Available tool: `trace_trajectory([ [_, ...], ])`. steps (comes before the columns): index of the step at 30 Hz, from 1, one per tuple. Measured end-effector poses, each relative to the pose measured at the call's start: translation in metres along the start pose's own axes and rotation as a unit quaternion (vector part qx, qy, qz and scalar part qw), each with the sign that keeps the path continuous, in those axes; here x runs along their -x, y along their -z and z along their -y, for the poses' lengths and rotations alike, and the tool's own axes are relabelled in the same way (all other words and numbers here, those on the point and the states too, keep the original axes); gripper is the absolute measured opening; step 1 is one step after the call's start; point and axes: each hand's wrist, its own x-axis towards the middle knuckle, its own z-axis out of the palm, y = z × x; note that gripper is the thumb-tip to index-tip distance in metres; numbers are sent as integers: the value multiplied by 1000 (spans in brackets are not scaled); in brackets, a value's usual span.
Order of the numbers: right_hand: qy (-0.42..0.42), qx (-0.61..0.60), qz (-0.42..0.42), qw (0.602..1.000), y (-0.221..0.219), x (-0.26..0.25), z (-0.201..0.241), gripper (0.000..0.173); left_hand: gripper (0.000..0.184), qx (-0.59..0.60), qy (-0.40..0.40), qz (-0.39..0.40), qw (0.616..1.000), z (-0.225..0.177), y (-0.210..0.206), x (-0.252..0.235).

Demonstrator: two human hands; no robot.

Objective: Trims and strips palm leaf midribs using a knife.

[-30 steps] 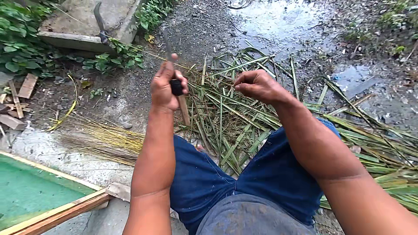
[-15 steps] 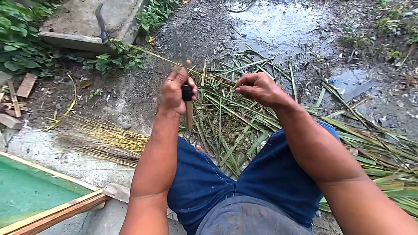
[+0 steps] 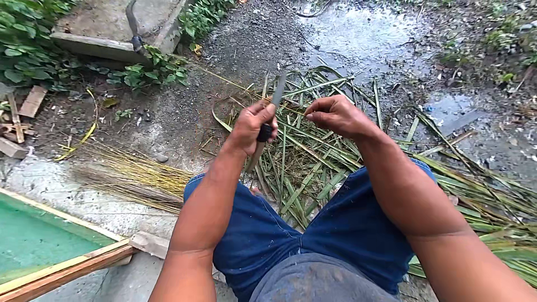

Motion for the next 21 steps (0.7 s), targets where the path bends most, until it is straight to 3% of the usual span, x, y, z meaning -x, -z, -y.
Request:
trace_trajectory([
  [2, 5, 3, 2, 1000, 3, 1, 0, 12, 34, -1, 0, -2, 1000, -2, 5, -2],
  [12, -20, 74, -10, 997, 57, 22, -10, 14, 35, 86, -163, -186, 965, -45, 102, 8],
  [15, -50, 104, -25, 993, 81, 33, -10, 15, 35, 130, -196, -254, 938, -50, 129, 14],
  [19, -109, 126, -107, 980, 105, 42, -15, 13, 32, 205, -238, -389, 866, -47, 160, 17],
  [21, -121, 92, -152, 976, 98, 39, -14, 15, 31, 163, -224, -413, 867, -43, 147, 13],
])
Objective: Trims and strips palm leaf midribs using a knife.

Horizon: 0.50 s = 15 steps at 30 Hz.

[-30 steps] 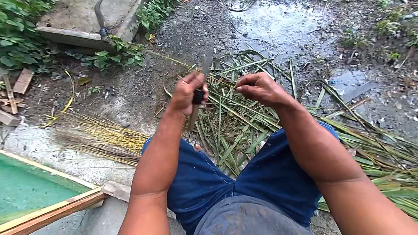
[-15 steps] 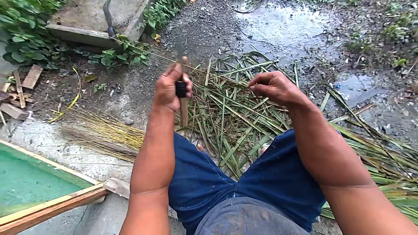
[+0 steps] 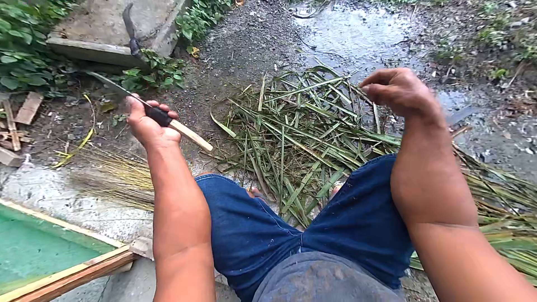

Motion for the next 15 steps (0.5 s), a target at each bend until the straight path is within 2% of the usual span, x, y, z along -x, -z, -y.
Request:
trace_trajectory([
  [2, 6, -40, -1, 999, -20, -2, 9, 20, 30, -96, 18, 96, 991, 10, -21, 28],
  [4, 39, -90, 31, 995, -50, -4, 21, 18, 29, -186, 55, 235, 953, 23, -46, 68],
  [6, 60, -131, 83, 986, -82, -3, 36, 14, 38, -219, 109, 344, 907, 42, -67, 105],
  [8, 63, -136, 135, 979, -106, -1, 47, 14, 42, -213, 163, 407, 873, 59, -80, 127],
  [11, 51, -138, 181, 972, -121, 1, 51, 13, 34, -164, 192, 421, 871, 66, -83, 126],
  [15, 34, -137, 202, 969, -112, -3, 45, 14, 32, -108, 161, 357, 914, 51, -72, 95],
])
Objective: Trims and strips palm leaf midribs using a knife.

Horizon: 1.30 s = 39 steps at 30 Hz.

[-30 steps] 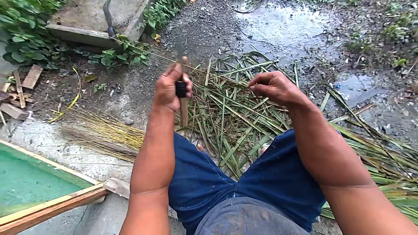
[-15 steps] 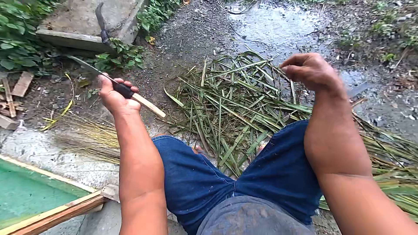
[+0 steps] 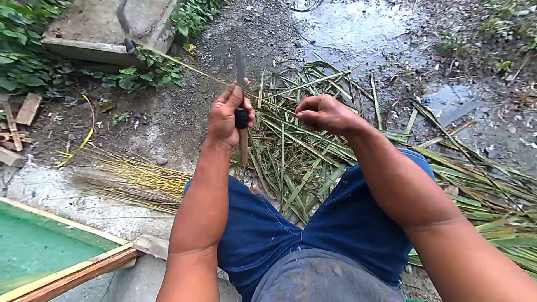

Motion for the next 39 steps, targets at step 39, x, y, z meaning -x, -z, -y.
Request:
trace_trajectory([
  [39, 87, 60, -61, 992, -8, -3, 2, 6, 33, -15, 54, 41, 998, 6, -8, 8],
])
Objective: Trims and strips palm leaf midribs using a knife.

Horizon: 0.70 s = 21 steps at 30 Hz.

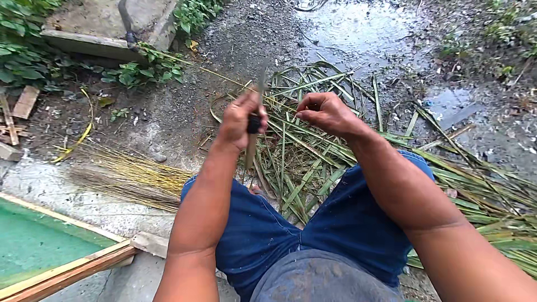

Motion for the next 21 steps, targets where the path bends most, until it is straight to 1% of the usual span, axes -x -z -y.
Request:
trace_trajectory([
  [2, -2, 16, 1, 1000, 8, 2, -1, 6, 34, 36, -52, -66, 996, -16, 26, -4],
  [3, -5, 22, 0, 1000, 10, 2, -1, 6, 34, 52, -71, -93, 992, -21, 33, -5],
  [4, -7, 27, -1, 1000, 10, 2, -1, 6, 34, 57, -75, -104, 990, -22, 33, -4],
  [5, -10, 27, -3, 1000, 7, 1, -2, 6, 33, 51, -63, -99, 992, -19, 27, -1],
  [6, -13, 25, -3, 1000, 4, -1, -2, 6, 32, 35, -40, -77, 996, -14, 16, 2],
  [8, -5, 23, 0, 1000, -2, -2, -4, 6, 33, 1, 14, -15, 1000, 1, -5, 6],
  [9, -2, 20, 5, 1000, -2, -3, -5, 6, 35, -7, 29, 12, 999, 6, -9, 6],
  [10, 1, 18, 11, 1000, 1, -3, -5, 6, 35, -9, 31, 20, 999, 6, -7, 4],
  [11, 4, 19, 16, 1000, 4, -2, -6, 7, 35, -9, 20, 12, 1000, 1, 0, 3],
  [14, -3, 38, 25, 999, 21, 3, -7, 8, 33, 25, -47, -54, 997, -23, 41, 0],
  [16, -7, 63, 27, 998, 35, 7, -11, 7, 35, 57, -96, -105, 988, -36, 70, 0],
  [18, -23, 86, 12, 996, 50, 11, -14, 7, 35, 96, -135, -172, 971, -46, 92, 2],
  [21, -70, 89, -48, 992, 68, 16, -14, 9, 32, 166, -172, -273, 932, -50, 121, 1],
])
